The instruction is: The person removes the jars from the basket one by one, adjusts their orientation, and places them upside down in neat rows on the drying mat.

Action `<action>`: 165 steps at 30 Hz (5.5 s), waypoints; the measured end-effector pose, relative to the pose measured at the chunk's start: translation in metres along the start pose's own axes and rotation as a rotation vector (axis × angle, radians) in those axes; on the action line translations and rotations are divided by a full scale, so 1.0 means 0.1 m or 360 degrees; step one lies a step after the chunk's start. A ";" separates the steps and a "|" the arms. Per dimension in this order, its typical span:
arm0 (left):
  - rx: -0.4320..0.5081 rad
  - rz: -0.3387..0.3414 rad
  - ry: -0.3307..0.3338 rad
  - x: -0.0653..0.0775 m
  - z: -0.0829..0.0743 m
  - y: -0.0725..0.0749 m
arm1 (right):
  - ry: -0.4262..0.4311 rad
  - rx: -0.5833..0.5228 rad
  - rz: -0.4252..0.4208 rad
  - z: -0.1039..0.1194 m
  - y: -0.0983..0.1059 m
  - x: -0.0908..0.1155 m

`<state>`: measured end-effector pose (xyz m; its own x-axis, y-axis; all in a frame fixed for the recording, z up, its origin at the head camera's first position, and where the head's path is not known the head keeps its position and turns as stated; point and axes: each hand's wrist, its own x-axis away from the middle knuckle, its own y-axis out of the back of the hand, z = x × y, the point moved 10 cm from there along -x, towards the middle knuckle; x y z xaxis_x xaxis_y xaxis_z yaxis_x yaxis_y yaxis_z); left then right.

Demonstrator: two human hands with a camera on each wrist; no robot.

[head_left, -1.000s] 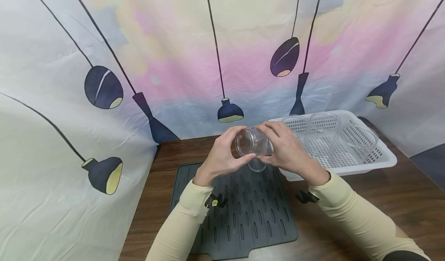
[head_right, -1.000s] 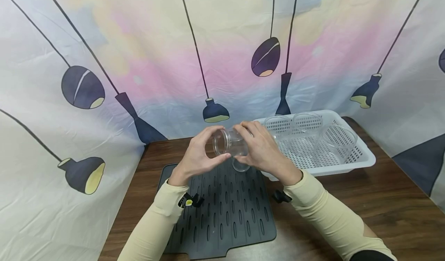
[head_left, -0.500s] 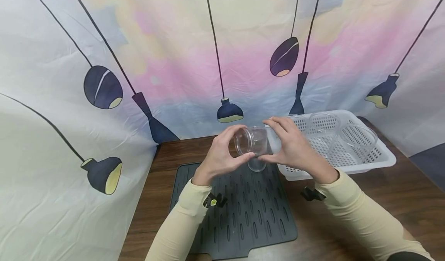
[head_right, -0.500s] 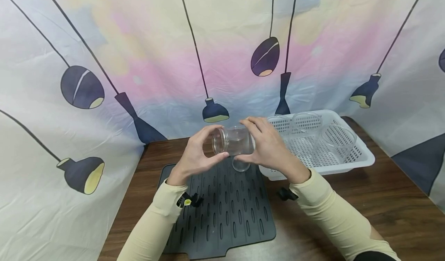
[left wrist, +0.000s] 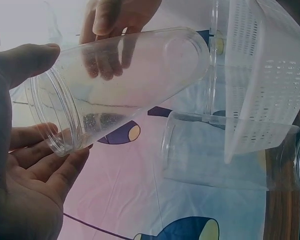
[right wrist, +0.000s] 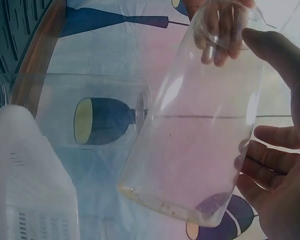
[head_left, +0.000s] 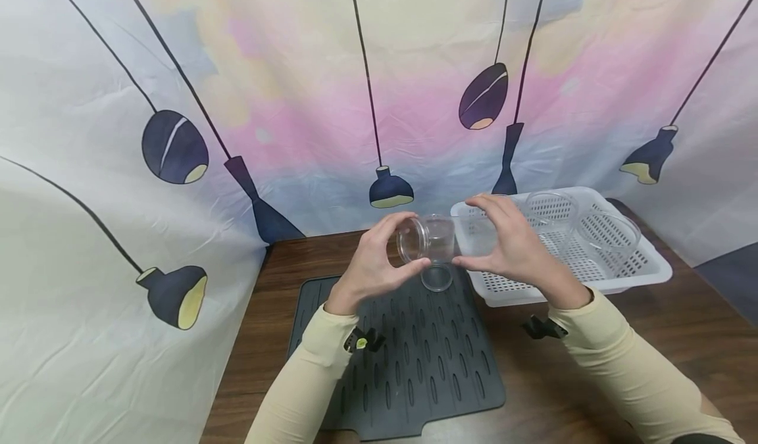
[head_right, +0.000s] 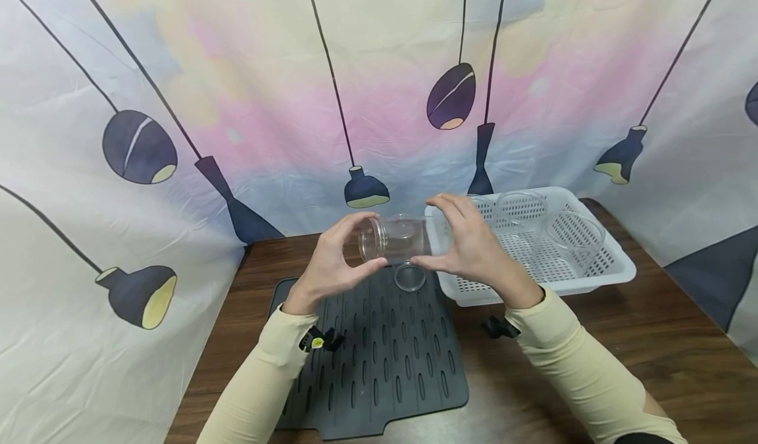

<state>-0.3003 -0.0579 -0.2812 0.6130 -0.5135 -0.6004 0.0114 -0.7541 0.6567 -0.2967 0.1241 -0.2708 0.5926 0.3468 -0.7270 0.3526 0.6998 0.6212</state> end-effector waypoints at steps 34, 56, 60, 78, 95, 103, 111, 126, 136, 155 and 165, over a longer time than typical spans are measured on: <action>0.0014 -0.0047 -0.0007 0.03 0.04 0.08 | -0.0694 -0.1374 -0.0405 -0.92 -0.04 0.36; 0.0061 -0.0079 -0.0057 0.04 0.00 0.12 | -0.0435 -0.2433 -0.0359 -0.79 -0.31 0.43; 0.0066 -0.0082 -0.0063 0.04 0.00 0.12 | -0.0371 -0.2476 -0.0236 -0.74 -0.36 0.43; 0.0120 -0.0092 -0.0095 0.09 -0.01 0.13 | -0.0035 -0.2750 -0.0037 -0.59 -0.41 0.40; 0.0189 -0.0105 -0.0111 0.09 -0.02 0.16 | -0.0061 -0.2767 -0.0070 -0.58 -0.42 0.40; 0.0208 -0.0089 -0.0111 0.10 -0.01 0.14 | -0.0201 -0.2717 -0.0175 -0.65 -0.42 0.41; 0.0251 -0.0072 -0.0125 0.10 -0.02 0.14 | -0.0237 -0.2723 -0.0211 -0.67 -0.42 0.40; 0.0219 0.0054 -0.0039 0.21 0.07 0.15 | -0.0253 -0.2672 -0.0293 -0.69 -0.32 0.36; 0.0042 0.0105 0.0069 0.35 0.22 0.22 | -0.0284 -0.2581 -0.0308 -0.72 -0.27 0.36; -0.0222 0.0357 0.0523 0.93 0.83 0.23 | -0.0516 -0.2292 -0.0426 -0.83 -0.17 0.40; -0.0336 0.0459 0.0652 1.26 1.10 0.18 | -0.0499 -0.2252 -0.0359 -0.81 -0.16 0.38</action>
<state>-0.3100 -0.1816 -0.3949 0.8720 -0.4541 -0.1829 -0.0704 -0.4860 0.8711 -0.3384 0.1773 -0.3324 0.8174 0.1315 -0.5608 -0.4221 0.7992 -0.4278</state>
